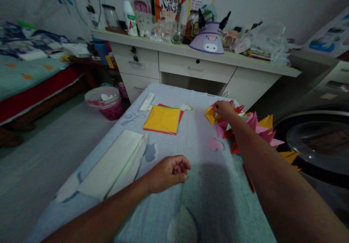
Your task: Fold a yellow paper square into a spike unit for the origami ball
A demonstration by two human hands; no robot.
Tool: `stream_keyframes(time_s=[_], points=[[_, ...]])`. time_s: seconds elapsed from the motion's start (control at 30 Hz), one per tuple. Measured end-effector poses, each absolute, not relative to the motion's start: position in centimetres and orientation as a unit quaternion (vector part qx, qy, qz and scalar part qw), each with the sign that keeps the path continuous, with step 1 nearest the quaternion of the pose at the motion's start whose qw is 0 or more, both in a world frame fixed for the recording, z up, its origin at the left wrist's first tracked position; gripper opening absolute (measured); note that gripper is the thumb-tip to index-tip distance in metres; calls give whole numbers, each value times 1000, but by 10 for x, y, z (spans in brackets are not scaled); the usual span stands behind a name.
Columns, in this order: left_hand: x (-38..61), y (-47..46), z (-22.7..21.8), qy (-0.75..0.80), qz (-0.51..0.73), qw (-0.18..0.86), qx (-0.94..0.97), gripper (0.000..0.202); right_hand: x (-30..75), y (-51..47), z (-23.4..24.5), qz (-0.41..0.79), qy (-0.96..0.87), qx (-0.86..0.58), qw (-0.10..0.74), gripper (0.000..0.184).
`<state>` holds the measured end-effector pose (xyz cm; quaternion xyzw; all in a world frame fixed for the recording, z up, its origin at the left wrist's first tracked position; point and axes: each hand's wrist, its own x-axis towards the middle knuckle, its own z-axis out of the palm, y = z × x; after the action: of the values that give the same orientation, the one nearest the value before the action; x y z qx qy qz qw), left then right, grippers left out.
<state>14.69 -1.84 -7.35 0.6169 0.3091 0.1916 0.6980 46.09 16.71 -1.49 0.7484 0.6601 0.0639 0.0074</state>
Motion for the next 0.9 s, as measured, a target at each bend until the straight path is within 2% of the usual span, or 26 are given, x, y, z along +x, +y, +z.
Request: stream_keyframes(time_s=[0.27,0.43,0.53,0.77,0.9], points=[[146,-18,-74,305,198,699,615,26,454,160,-13,59,665,745,13,26],[147,-18,-73,296,202,699,619,26,456,146,6,68,655,752,-14,45],[148,-19,-72,297,203,695,622,26,449,129,12,71,647,759,-20,35],[147,-17,-76,301,199,686,632,25,407,97,-25,51,678,733,18,38],[147,-17,-75,300,202,692,625,26,394,98,-48,49,681,731,16,46]])
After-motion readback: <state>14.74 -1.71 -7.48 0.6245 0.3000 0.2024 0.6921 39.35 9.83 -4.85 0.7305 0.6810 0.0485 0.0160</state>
